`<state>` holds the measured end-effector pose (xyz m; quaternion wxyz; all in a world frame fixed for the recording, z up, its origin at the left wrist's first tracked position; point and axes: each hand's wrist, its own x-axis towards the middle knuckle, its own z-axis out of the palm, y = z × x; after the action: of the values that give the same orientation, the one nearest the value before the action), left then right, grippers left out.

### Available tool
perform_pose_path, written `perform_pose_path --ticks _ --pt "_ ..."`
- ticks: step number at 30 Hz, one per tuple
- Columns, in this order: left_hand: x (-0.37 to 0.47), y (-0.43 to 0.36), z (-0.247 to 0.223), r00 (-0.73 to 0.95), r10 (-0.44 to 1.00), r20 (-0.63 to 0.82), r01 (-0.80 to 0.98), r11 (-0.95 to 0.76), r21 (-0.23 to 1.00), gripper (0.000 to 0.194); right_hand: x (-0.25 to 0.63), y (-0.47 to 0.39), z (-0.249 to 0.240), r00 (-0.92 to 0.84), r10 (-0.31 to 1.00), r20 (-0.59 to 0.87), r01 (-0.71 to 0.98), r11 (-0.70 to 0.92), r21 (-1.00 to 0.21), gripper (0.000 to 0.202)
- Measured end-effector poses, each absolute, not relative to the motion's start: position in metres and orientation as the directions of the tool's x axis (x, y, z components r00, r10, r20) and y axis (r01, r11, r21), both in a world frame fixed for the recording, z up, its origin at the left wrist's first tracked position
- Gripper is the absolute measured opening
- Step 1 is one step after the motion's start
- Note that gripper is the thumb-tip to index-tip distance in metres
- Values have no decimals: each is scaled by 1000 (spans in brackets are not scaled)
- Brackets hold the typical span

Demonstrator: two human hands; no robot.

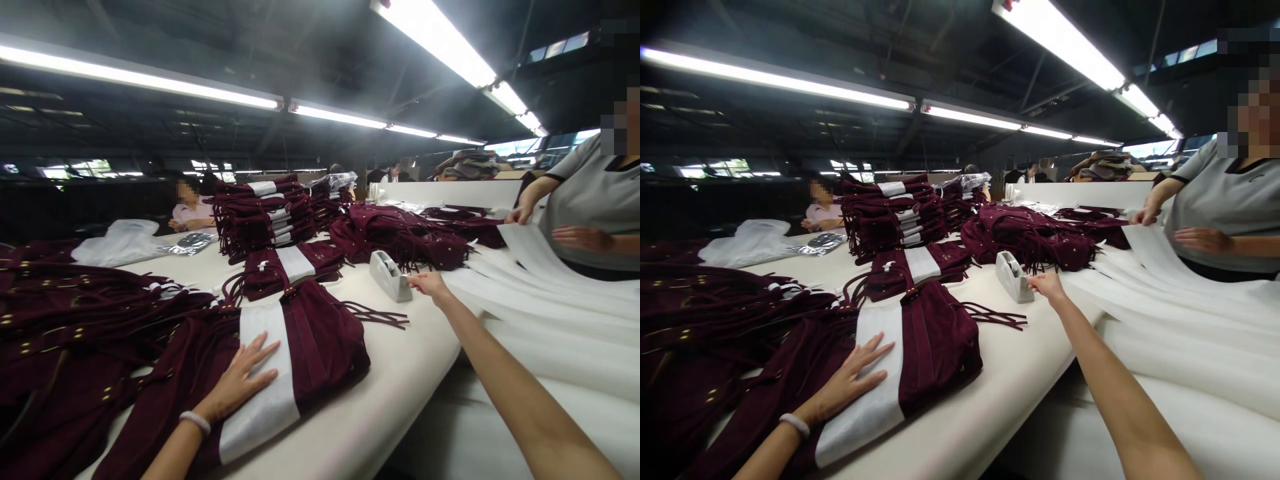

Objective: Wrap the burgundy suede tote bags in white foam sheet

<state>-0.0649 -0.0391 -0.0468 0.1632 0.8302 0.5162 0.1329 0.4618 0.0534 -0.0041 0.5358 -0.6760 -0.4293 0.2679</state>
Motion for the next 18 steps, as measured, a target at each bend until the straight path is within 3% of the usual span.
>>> perform_pose_path --ticks 6,12,18 --pt "-66 -39 -48 423 905 50 821 -406 401 63 456 47 -24 514 838 184 402 -46 -914 22" --pt "-65 -39 -45 430 902 37 813 -405 418 66 458 47 -29 539 785 304 630 -137 -764 21" --pt "-59 -47 -38 425 905 -13 813 -376 444 70 450 50 -24 544 771 330 727 -237 -645 16"
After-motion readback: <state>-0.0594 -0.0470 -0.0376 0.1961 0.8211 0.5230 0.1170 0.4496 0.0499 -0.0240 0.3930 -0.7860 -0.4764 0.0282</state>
